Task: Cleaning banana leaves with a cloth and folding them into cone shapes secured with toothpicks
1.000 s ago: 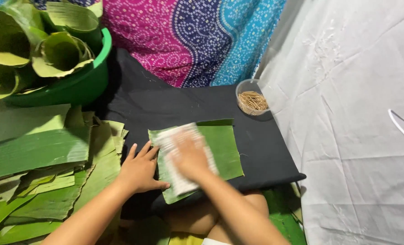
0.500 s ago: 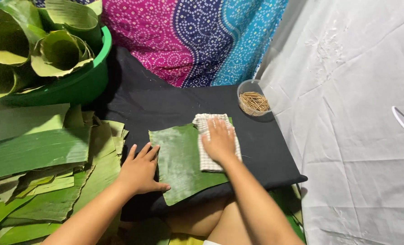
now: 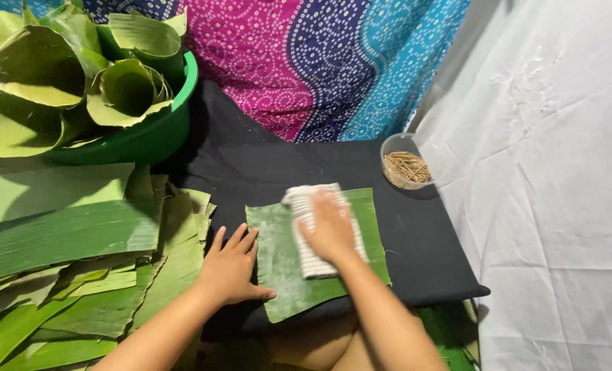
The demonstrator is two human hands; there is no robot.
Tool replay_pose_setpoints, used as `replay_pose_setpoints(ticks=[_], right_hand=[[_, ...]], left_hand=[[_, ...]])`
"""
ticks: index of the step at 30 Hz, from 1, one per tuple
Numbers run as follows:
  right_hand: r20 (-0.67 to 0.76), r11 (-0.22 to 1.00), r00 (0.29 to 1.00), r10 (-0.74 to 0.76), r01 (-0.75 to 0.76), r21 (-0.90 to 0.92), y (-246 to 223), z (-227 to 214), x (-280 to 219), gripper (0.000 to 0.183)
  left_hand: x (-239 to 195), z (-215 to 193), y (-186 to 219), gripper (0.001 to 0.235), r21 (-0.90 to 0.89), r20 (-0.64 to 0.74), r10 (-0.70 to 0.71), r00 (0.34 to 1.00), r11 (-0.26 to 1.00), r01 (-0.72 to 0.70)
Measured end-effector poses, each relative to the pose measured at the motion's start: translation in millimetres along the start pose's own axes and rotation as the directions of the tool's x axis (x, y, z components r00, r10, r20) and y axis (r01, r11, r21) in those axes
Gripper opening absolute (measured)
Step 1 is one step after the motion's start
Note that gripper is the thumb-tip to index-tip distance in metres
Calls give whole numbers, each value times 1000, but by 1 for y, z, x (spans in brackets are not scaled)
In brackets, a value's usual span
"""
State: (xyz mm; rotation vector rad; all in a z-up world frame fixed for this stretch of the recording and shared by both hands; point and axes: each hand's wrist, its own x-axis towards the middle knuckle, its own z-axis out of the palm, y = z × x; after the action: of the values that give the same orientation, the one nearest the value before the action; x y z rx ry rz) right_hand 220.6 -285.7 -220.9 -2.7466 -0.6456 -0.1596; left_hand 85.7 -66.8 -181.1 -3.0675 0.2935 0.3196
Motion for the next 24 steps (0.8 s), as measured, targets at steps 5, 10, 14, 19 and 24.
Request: replay_pose_setpoints(ticks=[5,10,14,19,24], right_hand=[[59,979,983,172,-164,-119,45,-19,7,80],[14,988,992,127,-125,-86,-6,-3,-9,86],[259,983,961,-95,50,176,-92,-48,-57,74],[269,971,939,-217,179,159,-66,-50,-74,73],[94,999,996,2,-7,46,40,-70,-84,61]], left_hand=[[-4,11,-5,124,-22,-56,14,998,1000,-16],[-11,-11,1,124,-32,-45,10,999,999,-11],[-16,-39,10,112,-39,184,-73,980,996,82],[-16,-43,13,115,0,188,-77,979,997,78],[-20,-47,13,116,-16,201,-69,977,997,74]])
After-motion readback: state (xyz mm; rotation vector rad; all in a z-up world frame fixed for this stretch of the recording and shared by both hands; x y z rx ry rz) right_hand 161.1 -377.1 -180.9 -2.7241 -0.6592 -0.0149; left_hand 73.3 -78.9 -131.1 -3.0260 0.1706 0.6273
